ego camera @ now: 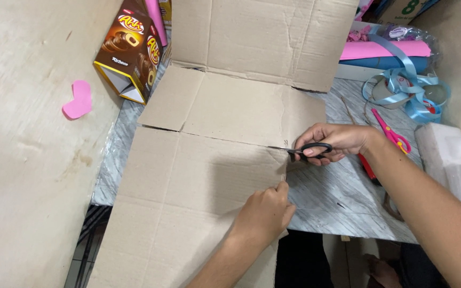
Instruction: The person cuts a large piece of cardboard using scissors and a utility knife. They first trim the edges with scissors, then score and cut lines with the utility knife, and finally finish the cuts with scissors.
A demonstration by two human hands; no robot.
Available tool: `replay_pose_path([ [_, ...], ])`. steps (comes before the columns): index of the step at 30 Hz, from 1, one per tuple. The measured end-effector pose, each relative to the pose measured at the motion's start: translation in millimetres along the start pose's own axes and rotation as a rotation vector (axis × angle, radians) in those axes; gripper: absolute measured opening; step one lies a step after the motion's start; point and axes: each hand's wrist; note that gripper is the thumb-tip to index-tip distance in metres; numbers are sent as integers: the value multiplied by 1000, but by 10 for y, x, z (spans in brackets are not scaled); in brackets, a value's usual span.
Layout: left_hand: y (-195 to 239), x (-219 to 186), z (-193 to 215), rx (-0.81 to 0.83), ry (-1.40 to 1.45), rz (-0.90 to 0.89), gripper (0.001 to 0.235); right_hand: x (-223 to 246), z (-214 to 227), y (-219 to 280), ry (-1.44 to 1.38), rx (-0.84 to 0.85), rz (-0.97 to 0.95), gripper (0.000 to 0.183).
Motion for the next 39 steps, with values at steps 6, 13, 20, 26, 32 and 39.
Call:
replay_pose_path([
  [6, 10, 25, -19, -10, 18, -26, 14, 45, -75, -6, 10, -6, 0, 39],
  [13, 23, 68, -62, -39, 43, -41, 14, 22, -68, -11, 25, -33, -5, 36],
  [20, 29, 78, -83, -55, 47, -28, 15, 120, -101, -54, 46, -13, -30, 35],
  [26, 55, 76, -86, -85, 51, -69, 14, 109, -88, -44, 68, -23, -10, 33],
  [32, 60, 84, -126, -116, 33, -64, 13, 213, -123, -44, 88, 1, -44, 37],
  [39, 70, -192, 52, -126, -234, 124, 47, 220, -103, 45, 136, -15, 41, 35],
])
Point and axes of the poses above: each hand's wrist, its own y-axis away from the middle knuckle, its own z-axis out of the back of the hand, x = y × z, and after that the axes turned 13 degrees about -x, right-handed
